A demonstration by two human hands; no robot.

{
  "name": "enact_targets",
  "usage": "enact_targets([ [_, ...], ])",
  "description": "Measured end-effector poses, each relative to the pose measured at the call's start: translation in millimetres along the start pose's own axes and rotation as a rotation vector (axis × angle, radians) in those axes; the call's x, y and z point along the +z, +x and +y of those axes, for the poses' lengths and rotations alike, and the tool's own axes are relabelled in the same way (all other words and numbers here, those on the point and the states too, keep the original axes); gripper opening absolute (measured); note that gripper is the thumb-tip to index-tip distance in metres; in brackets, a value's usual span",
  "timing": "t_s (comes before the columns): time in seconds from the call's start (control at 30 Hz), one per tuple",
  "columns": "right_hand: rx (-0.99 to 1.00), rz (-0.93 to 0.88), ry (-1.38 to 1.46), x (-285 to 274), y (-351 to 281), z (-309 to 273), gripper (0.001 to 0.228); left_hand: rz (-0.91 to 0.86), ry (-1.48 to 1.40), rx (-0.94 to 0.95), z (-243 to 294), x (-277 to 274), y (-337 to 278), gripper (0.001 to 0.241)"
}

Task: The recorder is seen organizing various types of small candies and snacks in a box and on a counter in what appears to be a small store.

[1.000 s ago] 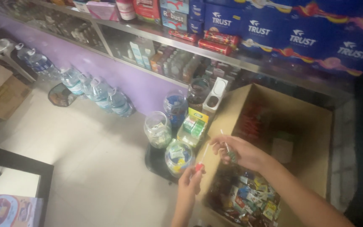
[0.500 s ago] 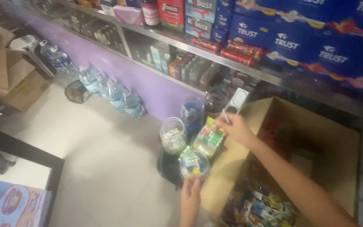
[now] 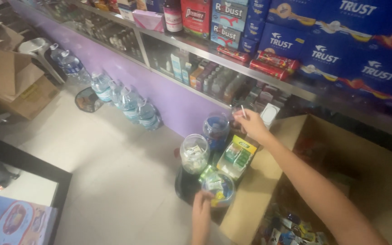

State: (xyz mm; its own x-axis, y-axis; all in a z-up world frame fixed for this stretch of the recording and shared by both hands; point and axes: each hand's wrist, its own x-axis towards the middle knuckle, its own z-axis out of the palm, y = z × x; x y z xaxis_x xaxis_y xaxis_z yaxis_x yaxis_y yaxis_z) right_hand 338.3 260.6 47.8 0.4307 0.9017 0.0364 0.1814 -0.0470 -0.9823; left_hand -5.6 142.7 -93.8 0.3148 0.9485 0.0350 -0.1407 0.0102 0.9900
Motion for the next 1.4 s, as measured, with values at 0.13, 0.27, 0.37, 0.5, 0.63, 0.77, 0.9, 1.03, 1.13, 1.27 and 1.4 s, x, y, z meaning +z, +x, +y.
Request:
enact_targets([
  [0.13, -0.103, 0.003, -0.218, -40, -24, 39, 0.021, -0.034, 0.504, -0.009, 118, 39, 45, 0.019],
  [0.27, -0.138, -0.028, -0.374, -52, -63, 33, 0.025, -0.123, 0.816, 0.162, 115, 63, 103, 0.031],
  [0.37, 0.059, -0.032, -0.374, -54, -76, 44, 0.029, -0.227, 1.07, 0.093, 58, 71, 146, 0.03],
  [0.5, -0.069, -0.086, -0.369, -58, -80, 67, 0.032, -0.35, 1.201, 0.015, 6, 72, 179, 0.027],
  [0.63, -0.051, -0.085, -0.453, -51, -87, 54, 0.028, -0.384, 1.15, 0.032, -7, 73, 187, 0.027],
  [0.77, -0.099, -0.034, -0.441, -50, -83, 57, 0.025, -0.376, 1.121, 0.059, -12, 72, 191, 0.027],
  [0.9, -0.123, 0.05, -0.377, -52, -78, 45, 0.025, -0.338, 1.043, 0.125, -4, 72, 195, 0.028],
  [1.03, -0.028, 0.156, -0.18, -46, -79, 11, 0.029, -0.271, 0.94, 0.151, 53, 74, 192, 0.031],
  [1.13, -0.026, 0.217, -0.06, -52, -63, 49, 0.031, -0.193, 0.878, 0.119, 70, 61, 189, 0.031],
  [1.27, 0.059, 0.125, 0.128, -37, -61, 91, 0.033, -0.138, 0.888, 0.117, 94, 44, 178, 0.03],
  [1.4, 0.171, -0.039, 0.186, -13, -74, 91, 0.036, -0.096, 0.934, 0.1, 109, 37, 164, 0.029],
])
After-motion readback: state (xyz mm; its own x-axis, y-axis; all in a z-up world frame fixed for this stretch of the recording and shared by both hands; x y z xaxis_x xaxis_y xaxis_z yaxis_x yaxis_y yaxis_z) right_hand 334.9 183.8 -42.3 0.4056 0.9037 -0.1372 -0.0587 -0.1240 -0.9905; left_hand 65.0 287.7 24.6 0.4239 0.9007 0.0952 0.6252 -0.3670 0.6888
